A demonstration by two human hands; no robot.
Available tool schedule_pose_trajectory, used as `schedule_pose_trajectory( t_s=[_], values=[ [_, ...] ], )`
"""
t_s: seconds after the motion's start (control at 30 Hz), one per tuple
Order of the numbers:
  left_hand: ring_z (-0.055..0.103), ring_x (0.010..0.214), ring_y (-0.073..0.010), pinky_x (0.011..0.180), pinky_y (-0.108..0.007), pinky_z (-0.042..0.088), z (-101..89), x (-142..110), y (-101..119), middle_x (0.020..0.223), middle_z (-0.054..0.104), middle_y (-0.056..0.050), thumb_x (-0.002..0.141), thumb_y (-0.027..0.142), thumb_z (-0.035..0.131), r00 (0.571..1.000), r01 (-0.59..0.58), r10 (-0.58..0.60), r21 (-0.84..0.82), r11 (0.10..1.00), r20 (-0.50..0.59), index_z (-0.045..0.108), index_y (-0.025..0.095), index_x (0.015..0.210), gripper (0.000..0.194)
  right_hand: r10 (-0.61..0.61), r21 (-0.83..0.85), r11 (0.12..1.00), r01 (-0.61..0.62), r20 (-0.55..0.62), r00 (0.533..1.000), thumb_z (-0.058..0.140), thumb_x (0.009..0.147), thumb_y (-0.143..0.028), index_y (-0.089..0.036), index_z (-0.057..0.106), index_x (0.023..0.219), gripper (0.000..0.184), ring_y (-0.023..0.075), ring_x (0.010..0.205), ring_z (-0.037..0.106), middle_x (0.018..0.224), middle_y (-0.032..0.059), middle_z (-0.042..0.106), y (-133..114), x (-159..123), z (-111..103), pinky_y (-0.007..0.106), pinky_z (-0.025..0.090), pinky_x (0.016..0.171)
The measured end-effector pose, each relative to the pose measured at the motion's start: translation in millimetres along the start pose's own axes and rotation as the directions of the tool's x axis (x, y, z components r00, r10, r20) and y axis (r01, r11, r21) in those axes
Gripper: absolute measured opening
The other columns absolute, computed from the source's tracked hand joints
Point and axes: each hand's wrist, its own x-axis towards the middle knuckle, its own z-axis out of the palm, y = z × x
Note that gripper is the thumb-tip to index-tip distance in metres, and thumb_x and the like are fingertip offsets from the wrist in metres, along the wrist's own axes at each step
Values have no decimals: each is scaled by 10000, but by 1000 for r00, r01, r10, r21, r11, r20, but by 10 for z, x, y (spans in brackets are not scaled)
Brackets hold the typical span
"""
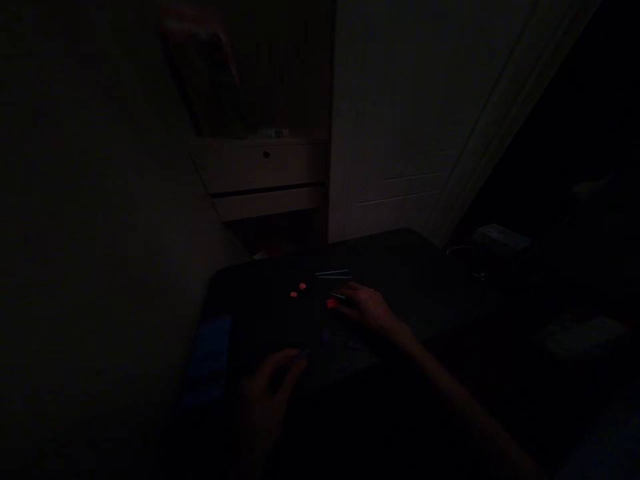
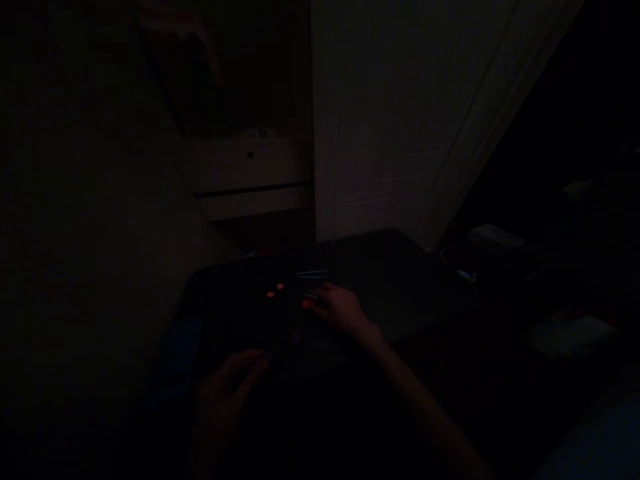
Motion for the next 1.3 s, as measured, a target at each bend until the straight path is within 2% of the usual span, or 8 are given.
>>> schedule_pose_trajectory(
  t_s=[0.1,0.2,0.3,0.5,0.67,0.8,1.07,1.3],
  values=[
    [853,844,-312,792,-409,683,-23,-31,61,862,889,-24,725,516,814,1000,-9,9,5,1000,8,864,299,833,247,-17,46,999,20,-58,998,782,1022,-328,-224,753,1412,404,341,1183,772,1365,162,757,-233,-206,-75,475,608,1002],
    [842,777,-263,747,-335,677,-73,-72,195,821,877,0,728,495,837,997,-63,63,0,998,41,865,311,810,203,-136,185,973,140,-38,990,791,1026,-357,-283,788,1333,316,236,1190,774,1291,62,804,-587,-514,-111,342,612,1028],
    [827,705,-236,686,-292,679,-139,-123,362,772,860,3,742,533,866,989,-141,141,-3,990,36,859,308,754,226,-268,453,849,272,-73,961,750,1058,-363,-267,804,1303,268,221,1119,799,1237,71,827,-879,-748,-47,322,631,970],
    [859,757,-260,680,-289,710,-270,-241,428,863,886,-25,711,577,919,991,-136,136,-38,990,-21,889,312,799,281,-232,600,739,306,-200,952,757,1055,-347,-216,854,1054,163,195,890,813,998,63,858,-1056,-852,151,284,627,835],
    [849,863,-241,782,-295,711,-355,-287,437,939,871,-33,900,523,799,957,-287,287,-26,958,36,902,338,884,212,-101,582,790,193,-187,977,824,991,-395,-265,854,1143,202,206,840,797,970,39,840,-1167,-994,70,302,643,788],
    [836,896,-228,854,-313,698,-376,-314,616,996,870,-12,958,445,753,941,-322,328,-81,943,84,891,359,950,163,24,498,866,49,-140,990,602,1114,-535,-392,782,1376,349,271,1171,778,1300,56,816,-1273,-1188,-88,386,651,975],
    [782,763,-206,681,-287,679,-379,-443,784,864,805,-13,929,643,751,962,-266,271,-122,956,22,897,375,909,306,8,435,889,141,-325,946,709,1057,-541,-390,862,1111,221,251,985,836,1058,25,869,-1388,-1297,-157,322,699,834],
    [809,801,-209,727,-289,698,-370,-445,679,884,847,4,952,591,760,933,-357,360,-150,922,-7,890,390,885,249,-28,473,863,175,-301,953,753,1046,-464,-339,847,1057,157,240,902,833,1009,35,858,-1370,-1306,-148,327,683,784]
  ],
)
